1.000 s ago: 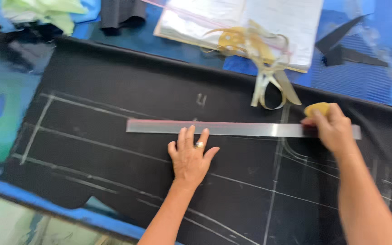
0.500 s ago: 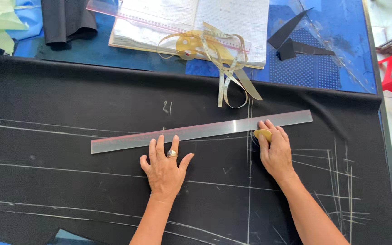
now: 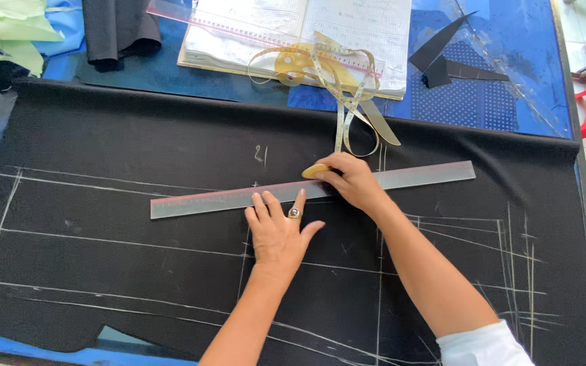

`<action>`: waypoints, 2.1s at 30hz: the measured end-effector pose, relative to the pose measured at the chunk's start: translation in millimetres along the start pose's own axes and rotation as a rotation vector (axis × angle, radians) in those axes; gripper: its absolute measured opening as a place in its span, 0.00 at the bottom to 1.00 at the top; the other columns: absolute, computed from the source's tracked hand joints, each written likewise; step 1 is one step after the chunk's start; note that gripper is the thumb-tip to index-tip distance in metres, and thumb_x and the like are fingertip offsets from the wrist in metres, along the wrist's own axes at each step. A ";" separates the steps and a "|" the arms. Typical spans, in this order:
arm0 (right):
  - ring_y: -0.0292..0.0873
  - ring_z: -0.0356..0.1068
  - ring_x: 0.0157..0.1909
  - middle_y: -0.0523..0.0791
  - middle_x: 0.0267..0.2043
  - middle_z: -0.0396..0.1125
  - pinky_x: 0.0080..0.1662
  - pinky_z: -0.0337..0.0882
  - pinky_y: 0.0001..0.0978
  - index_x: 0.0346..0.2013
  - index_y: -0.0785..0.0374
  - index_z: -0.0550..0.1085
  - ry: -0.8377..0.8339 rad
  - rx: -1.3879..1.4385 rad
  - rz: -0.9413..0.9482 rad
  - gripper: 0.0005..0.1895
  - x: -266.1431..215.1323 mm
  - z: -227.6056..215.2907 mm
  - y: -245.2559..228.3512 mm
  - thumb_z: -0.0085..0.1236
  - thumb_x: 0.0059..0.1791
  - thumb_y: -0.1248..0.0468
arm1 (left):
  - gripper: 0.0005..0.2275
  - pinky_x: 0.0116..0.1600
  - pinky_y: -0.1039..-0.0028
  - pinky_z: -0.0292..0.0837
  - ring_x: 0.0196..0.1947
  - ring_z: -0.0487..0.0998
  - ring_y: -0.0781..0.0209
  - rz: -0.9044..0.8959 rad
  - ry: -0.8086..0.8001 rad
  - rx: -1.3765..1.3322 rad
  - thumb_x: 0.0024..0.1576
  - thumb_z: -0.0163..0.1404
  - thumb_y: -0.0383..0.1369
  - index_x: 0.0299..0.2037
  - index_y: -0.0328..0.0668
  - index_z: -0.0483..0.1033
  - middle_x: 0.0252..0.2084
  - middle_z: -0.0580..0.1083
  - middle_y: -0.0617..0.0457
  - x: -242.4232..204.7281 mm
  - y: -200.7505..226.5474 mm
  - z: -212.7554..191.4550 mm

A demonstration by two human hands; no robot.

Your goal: The person drafts patterns onto a piece of black fabric using a ruler, tailor's chalk, and a measuring tape. They align the ruler with existing chalk marks, use the chalk to draw new lines and curves, and measure sections with the tape.

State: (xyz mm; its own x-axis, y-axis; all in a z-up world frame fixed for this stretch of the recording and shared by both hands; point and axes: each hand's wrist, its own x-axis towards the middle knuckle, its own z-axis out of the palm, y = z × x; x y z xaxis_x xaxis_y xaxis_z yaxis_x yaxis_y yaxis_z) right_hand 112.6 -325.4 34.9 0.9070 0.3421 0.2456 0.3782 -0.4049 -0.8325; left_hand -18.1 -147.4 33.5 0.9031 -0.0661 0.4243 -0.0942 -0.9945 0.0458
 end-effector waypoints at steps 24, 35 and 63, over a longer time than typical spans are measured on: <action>0.48 0.76 0.44 0.44 0.37 0.76 0.53 0.72 0.39 0.38 0.55 0.83 -0.052 -0.133 -0.008 0.04 -19.1 -89.9 13.8 0.64 0.50 0.64 | 0.35 0.62 0.36 0.51 0.67 0.59 0.18 -0.067 -0.166 -0.032 0.57 0.41 0.66 0.73 0.63 0.60 0.61 0.63 0.23 -9.2 1.6 13.8; 0.46 0.75 0.45 0.42 0.40 0.75 0.52 0.73 0.37 0.44 0.56 0.80 0.140 -0.382 0.002 0.06 -24.6 -129.1 5.3 0.65 0.53 0.60 | 0.35 0.60 0.38 0.56 0.66 0.62 0.20 -0.045 -0.121 -0.040 0.56 0.44 0.66 0.72 0.63 0.62 0.60 0.66 0.25 -8.6 -1.4 9.3; 0.50 0.73 0.25 0.54 0.33 0.83 0.33 0.71 0.39 0.48 0.65 0.75 0.508 0.054 1.251 0.16 -303.3 -34.6 -161.7 0.42 0.59 0.58 | 0.22 0.15 0.74 0.70 0.14 0.77 0.49 -1.292 -0.009 -1.623 0.59 0.47 0.23 0.65 0.37 0.61 0.32 0.77 0.35 43.1 -20.9 -59.9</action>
State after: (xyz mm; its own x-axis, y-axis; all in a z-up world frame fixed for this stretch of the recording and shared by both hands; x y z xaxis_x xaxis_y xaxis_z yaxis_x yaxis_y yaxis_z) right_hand -217.2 -393.0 112.2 0.6074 -0.5826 -0.5400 -0.7423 -0.1742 -0.6471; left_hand -2.3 -124.5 104.9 0.7391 0.4502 -0.5011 0.2571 0.4991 0.8275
